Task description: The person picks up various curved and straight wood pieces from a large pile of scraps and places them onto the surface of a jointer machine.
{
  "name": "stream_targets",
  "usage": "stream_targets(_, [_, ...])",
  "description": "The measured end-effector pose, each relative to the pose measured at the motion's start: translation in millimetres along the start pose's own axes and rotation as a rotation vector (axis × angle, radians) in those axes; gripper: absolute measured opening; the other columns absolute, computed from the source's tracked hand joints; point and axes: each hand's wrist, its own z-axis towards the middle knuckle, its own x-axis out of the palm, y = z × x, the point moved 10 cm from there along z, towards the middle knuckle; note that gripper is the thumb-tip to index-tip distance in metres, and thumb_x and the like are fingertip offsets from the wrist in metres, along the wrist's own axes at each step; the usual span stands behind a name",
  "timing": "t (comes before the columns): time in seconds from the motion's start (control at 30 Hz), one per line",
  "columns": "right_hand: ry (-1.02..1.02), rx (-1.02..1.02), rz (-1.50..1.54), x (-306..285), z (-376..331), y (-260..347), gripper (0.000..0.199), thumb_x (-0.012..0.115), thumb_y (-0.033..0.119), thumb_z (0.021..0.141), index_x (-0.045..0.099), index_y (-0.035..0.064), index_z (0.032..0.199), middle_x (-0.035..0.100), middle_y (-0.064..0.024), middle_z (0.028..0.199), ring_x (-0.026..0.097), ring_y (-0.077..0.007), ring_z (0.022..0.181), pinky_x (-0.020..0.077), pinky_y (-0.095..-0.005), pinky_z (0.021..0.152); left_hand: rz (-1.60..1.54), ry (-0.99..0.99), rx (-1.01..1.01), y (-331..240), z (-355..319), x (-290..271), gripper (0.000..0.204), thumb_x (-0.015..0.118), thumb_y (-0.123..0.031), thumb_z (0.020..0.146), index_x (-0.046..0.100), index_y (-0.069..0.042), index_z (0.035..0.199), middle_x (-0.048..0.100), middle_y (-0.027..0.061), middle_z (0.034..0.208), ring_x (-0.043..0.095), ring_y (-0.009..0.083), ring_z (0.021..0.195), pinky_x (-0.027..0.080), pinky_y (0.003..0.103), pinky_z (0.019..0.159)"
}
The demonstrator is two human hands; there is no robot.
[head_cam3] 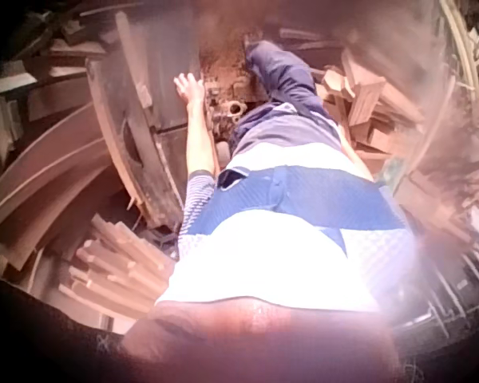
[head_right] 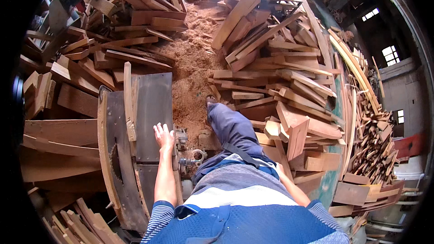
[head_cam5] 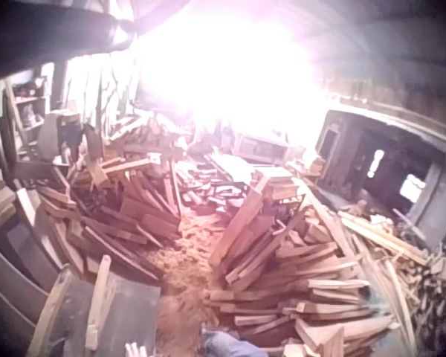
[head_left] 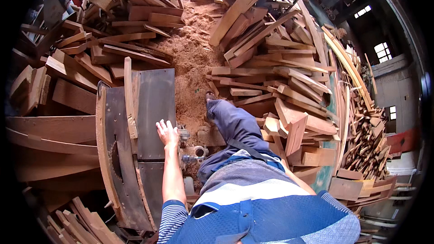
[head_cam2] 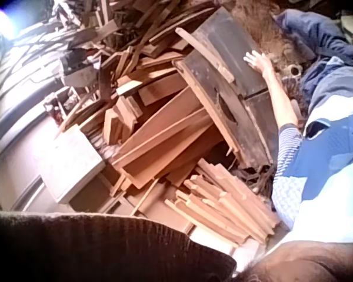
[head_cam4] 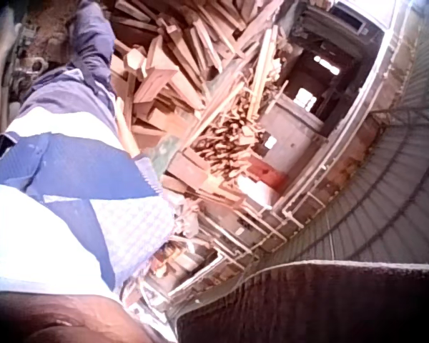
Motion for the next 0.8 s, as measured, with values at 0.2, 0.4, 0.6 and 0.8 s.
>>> stream_targets(0.2, [0.055,-0.171,-0.127,-38,139,70,0.04,0.063,0.03,0.092,0.067,0.0038,0.122,0.072,-0.0113,0.113,0.066,-0.0226,0.107,0.0507,-0.0383,0.091,0.002,-0.021,-0.029,-5,7,-8,0.048,0.076,-0.022,0.083,0.058,-0.003,0.123,0.045,0.0212,0.143,0.035,0.0458,0.138,0.034,0.052,0.113])
stream_targets(0.4, [0.199,-0.267,-0.461,-67,266,156,0.037,0.054,0.041,0.094,0.073,0.0145,0.112,0.069,-0.0152,0.118,0.064,-0.032,0.113,0.0489,-0.0416,0.093,0.043,0.031,-0.119,-20,43,-7,0.054,0.075,-0.027,0.083,0.055,-0.001,0.127,0.042,0.0205,0.145,0.031,0.0458,0.14,0.032,0.052,0.115])
stream_targets(0.6, [0.243,-0.404,-0.737,-118,424,316,0.017,0.061,0.017,0.079,0.07,0.0054,0.088,0.071,-0.0206,0.094,0.068,-0.0398,0.094,0.0547,-0.0499,0.08,0.13,0.141,-0.405,-44,141,16,0.075,0.07,-0.045,0.086,0.043,0.001,0.139,0.026,0.0224,0.155,0.01,0.0474,0.148,0.013,0.062,0.118])
stream_targets(0.8, [0.003,-0.529,0.321,-224,532,492,0.036,0.061,0.017,0.086,0.066,0.0011,0.118,0.073,-0.0141,0.102,0.071,-0.0239,0.086,0.0553,-0.0355,0.082,0.254,0.127,-0.365,-55,266,25,0.094,0.079,-0.051,0.074,0.039,0.002,0.141,0.022,0.0233,0.157,0.006,0.0459,0.149,0.01,0.062,0.118])
